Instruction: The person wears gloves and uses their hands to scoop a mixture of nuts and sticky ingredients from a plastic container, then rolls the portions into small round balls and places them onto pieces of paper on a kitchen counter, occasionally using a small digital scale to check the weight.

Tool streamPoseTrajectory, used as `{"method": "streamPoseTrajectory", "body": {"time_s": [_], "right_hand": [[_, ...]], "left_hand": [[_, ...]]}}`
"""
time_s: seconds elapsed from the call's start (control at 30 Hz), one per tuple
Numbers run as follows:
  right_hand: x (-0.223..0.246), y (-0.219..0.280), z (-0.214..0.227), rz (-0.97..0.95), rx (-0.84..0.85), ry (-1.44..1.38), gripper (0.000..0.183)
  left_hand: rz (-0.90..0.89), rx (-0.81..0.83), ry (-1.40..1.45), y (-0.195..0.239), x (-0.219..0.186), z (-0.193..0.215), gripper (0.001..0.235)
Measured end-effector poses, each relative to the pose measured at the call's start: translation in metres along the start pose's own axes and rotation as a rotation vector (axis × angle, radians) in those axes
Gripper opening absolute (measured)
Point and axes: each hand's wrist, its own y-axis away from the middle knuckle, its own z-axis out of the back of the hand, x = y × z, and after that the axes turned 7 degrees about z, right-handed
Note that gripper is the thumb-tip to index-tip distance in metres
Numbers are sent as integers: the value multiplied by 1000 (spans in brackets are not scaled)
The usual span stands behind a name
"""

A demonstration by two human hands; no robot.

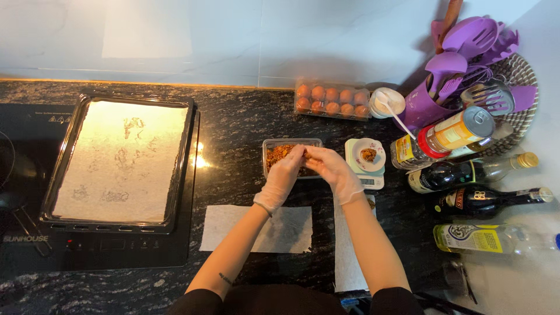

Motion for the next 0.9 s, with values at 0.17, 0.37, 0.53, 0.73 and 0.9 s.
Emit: {"method": "streamPoseTrajectory", "body": {"time_s": [0.17,0.37,0.53,0.73,0.9], "right_hand": [[-30,-14,4,119,-32,-1,36],[-24,-3,-12,121,-55,-41,38],[-11,13,-19,90,-31,11,38],[-21,19,-18,182,-85,29,33],[-28,13,-6,156,-17,-47,34]], "left_hand": [[85,-83,55,6,-8,-12,42],[112,-177,130,1,-15,-4,34],[90,-139,97,1,-17,3,33],[-6,-214,-12,8,-8,-3,43],[33,-35,125,-2,2,3,43]]}}
